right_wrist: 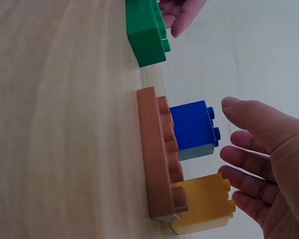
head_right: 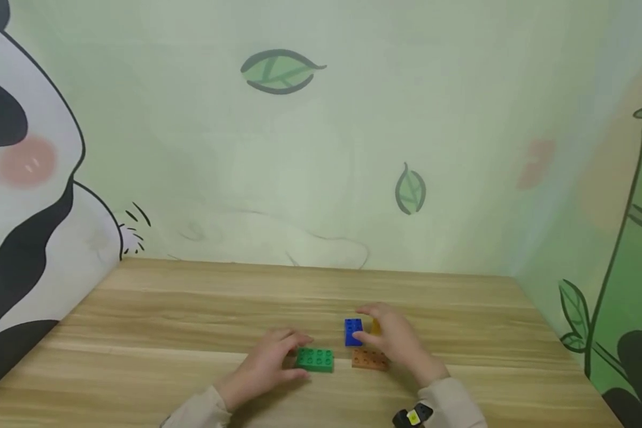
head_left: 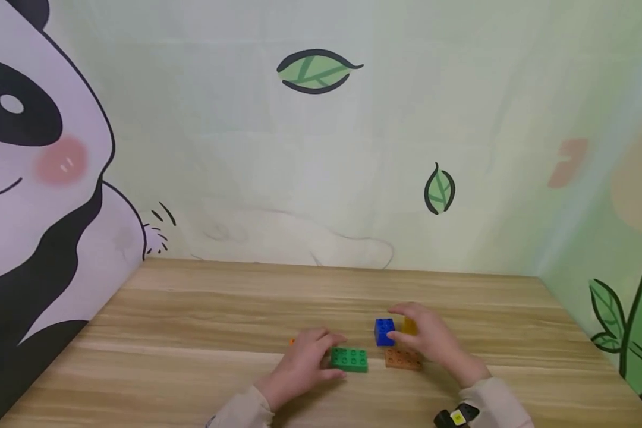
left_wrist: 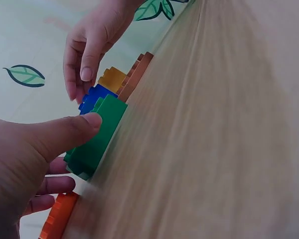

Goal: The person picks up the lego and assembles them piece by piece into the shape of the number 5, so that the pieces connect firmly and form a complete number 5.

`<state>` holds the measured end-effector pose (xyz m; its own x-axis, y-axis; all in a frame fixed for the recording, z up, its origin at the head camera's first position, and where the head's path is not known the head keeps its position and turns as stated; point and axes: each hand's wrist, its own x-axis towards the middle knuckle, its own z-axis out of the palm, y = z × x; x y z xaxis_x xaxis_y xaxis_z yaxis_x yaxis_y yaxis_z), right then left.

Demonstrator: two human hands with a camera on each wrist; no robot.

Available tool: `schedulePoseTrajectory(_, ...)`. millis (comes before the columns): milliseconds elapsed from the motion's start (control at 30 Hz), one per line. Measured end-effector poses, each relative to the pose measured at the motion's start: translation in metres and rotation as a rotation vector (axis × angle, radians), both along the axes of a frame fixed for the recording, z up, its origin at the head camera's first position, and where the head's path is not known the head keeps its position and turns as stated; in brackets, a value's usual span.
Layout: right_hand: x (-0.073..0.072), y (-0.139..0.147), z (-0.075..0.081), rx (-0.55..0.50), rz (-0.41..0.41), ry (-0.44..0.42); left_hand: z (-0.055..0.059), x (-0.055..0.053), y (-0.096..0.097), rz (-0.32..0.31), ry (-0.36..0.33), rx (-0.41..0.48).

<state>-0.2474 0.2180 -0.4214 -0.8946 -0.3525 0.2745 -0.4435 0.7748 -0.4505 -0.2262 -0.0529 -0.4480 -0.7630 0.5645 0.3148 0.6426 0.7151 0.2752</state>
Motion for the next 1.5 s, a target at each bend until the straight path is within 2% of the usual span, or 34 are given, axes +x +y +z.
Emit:
schedulePoseTrajectory(200, 0.002, -0.007, 0.004, 0.015, 0.017, 0.002, 0.001, -0.001, -0.001, 0.007, 0.031, 0.003)
schedulePoseTrajectory(567, 0.003, -0.014, 0.001, 0.149, 0.013, 0.131, 0.000, -0.004, -0.001, 0.009, 0.028, 0.001)
schedulePoseTrajectory(867, 0.003, -0.014, -0.004, 0.182, -0.017, 0.196, -0.002, -0.005, 0.001, 0.009, 0.025, 0.022)
schedulePoseTrajectory(1200, 0.002, -0.013, -0.008, 0.176, -0.025, 0.178, -0.005, -0.003, -0.001, 0.008, 0.000, 0.036)
schedulePoseTrajectory(1500, 0.004, -0.014, -0.004, 0.112, -0.040, 0.154, -0.006, -0.001, -0.001, 0.004, 0.003, 0.039)
